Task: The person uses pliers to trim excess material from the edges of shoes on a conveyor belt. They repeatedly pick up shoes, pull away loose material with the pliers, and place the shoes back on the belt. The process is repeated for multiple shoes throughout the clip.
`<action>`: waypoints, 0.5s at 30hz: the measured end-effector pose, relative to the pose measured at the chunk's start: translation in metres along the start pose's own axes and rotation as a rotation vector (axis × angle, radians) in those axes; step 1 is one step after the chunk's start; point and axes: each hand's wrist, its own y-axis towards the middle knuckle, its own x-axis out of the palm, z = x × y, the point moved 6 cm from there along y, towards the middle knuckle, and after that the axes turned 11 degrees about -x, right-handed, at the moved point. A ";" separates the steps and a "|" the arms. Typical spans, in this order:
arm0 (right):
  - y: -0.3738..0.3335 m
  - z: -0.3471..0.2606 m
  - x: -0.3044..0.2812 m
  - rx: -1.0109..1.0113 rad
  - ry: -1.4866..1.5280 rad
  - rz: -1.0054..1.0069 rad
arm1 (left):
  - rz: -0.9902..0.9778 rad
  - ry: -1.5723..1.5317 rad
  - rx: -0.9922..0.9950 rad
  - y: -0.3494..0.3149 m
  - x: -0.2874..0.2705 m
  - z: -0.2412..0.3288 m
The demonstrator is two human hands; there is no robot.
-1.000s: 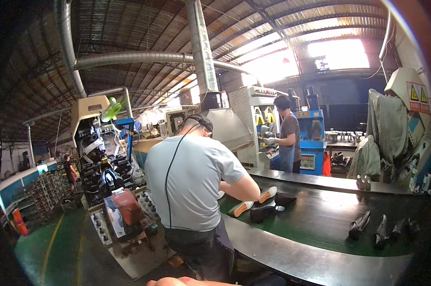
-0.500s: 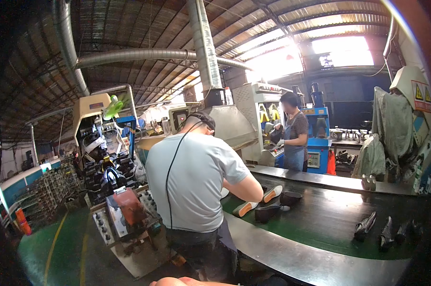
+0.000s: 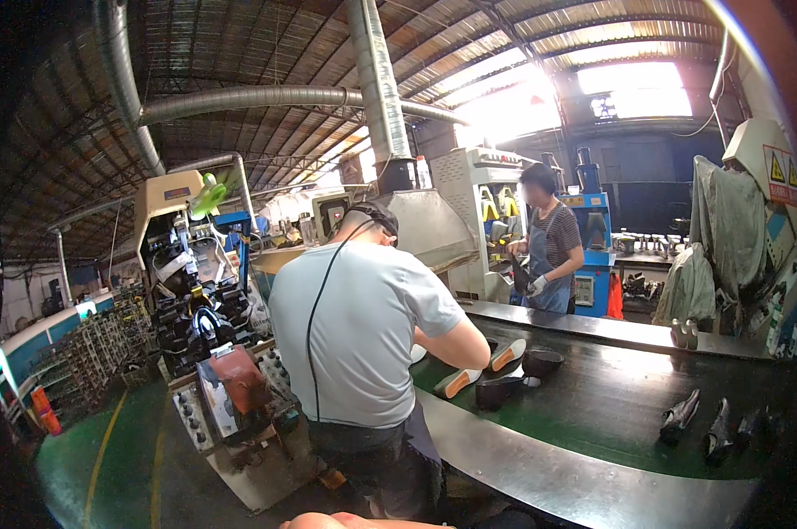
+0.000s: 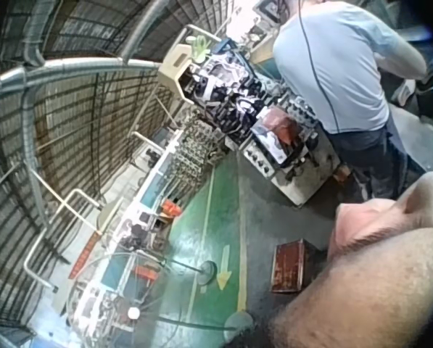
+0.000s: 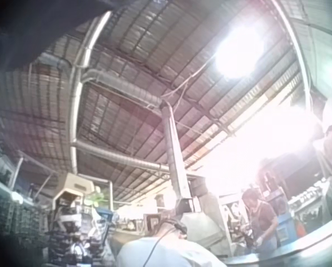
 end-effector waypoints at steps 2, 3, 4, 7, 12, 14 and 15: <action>0.000 0.001 -0.001 0.001 0.000 -0.001 | -0.003 0.001 -0.001 0.002 0.001 0.001; 0.001 0.001 -0.001 -0.002 0.000 -0.003 | -0.002 -0.001 -0.003 0.003 0.000 0.001; 0.000 0.002 -0.001 0.001 0.000 -0.002 | -0.004 0.001 -0.002 0.003 -0.001 0.002; -0.001 0.004 -0.001 0.000 0.002 -0.004 | -0.003 -0.003 -0.004 0.007 0.000 0.001; -0.013 0.010 0.003 0.011 0.009 0.003 | -0.017 -0.007 -0.019 0.012 0.004 -0.003; -0.022 0.016 0.005 0.027 0.018 0.020 | -0.037 -0.001 -0.030 0.018 0.004 -0.005; -0.027 0.021 0.007 0.031 0.023 0.031 | -0.046 -0.005 -0.039 0.021 0.003 -0.006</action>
